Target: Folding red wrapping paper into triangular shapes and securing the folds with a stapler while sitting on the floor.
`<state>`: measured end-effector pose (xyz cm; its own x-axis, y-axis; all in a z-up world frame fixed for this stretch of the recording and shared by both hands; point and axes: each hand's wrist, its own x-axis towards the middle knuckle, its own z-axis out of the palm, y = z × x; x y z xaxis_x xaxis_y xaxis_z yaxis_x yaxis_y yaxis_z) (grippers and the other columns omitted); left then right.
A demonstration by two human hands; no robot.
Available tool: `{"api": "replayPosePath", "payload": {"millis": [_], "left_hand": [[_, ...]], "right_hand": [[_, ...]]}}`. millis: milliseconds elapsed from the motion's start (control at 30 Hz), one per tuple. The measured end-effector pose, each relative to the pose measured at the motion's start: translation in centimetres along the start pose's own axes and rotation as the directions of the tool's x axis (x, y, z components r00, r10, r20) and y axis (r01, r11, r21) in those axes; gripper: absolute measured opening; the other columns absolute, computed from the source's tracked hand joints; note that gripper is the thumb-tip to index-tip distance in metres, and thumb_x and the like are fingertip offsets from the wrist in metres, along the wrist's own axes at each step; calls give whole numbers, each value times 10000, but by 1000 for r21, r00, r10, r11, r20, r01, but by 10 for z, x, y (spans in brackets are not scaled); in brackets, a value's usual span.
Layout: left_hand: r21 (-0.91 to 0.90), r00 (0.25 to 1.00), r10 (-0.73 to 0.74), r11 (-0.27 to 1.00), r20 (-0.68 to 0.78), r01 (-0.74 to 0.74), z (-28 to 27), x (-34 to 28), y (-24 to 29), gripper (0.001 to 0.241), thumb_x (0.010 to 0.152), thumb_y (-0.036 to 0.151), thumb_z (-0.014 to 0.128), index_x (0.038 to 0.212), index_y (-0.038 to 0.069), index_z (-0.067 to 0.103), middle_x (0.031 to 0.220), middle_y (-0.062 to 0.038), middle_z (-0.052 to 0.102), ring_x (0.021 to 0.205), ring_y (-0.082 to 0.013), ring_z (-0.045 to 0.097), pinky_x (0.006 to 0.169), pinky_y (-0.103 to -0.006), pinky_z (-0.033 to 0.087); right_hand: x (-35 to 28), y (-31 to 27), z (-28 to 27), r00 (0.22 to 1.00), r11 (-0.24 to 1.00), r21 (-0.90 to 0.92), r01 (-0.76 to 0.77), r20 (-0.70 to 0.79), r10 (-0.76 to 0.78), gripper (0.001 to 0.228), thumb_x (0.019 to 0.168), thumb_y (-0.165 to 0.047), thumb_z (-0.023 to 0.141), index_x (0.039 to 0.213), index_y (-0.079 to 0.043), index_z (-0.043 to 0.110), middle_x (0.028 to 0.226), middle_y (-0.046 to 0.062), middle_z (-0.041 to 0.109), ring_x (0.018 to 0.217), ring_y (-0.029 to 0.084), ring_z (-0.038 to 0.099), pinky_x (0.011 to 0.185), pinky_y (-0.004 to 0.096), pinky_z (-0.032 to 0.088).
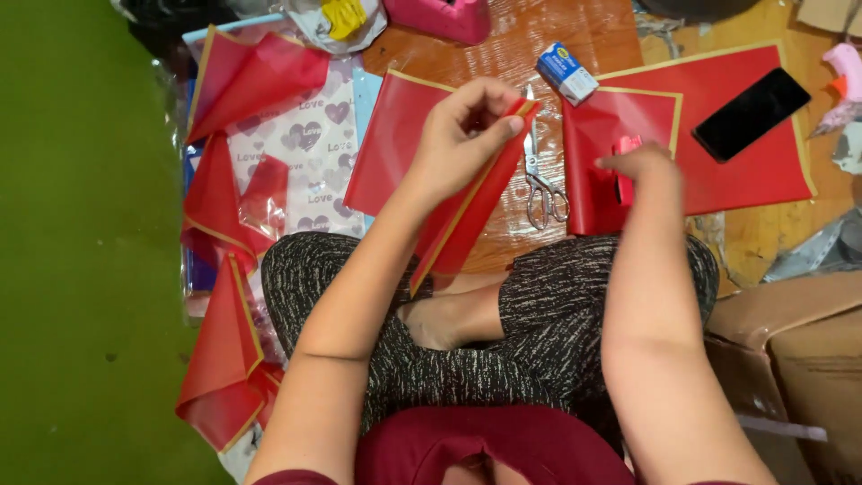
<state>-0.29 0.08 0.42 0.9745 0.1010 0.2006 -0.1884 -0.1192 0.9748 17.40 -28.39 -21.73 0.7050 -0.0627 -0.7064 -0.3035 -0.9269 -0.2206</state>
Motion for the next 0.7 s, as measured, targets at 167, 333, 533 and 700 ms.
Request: {"api": "replayPosePath", "payload": {"millis": [167,333,533,700], "left_hand": [[-6,999,-27,1000,-19,26,-3,-6,7,175,933,-18,691,1075,78,657,896,9,649,744,-73,550,700,-208,474],[20,997,-71,997,-6,71,-8,-9,4,124,966,4,630,1080,51,644,892,16,631,741,-64,546,695,-204,466],[155,1000,-21,988,-5,22,-8,-6,6,100,940,-3,640,1032,36,642,975,-22,587,798,-110,569,739,-243,502],[156,998,-62,986,-8,63,-7,-6,11,104,940,7,637,1025,57,667,885,12,690,742,-75,588,706,-224,505]], "right_hand": [[-6,-25,16,982,982,-118,-147,-132,132,1060,706,-309,949,1504,-24,313,1442,244,416,1316,495,432,981,700,466],[-7,-25,13,981,979,-128,-156,-133,139,967,749,-323,923,1486,-15,378,1399,261,435,1274,486,479,953,665,491],[26,-11,23,967,980,-82,-182,-194,163,788,740,-164,918,1384,25,505,1312,251,501,1215,443,532,922,578,543],[16,-21,-2,954,968,249,-8,-287,81,546,792,-334,809,1158,49,675,1048,218,714,831,347,717,717,434,607]]}}
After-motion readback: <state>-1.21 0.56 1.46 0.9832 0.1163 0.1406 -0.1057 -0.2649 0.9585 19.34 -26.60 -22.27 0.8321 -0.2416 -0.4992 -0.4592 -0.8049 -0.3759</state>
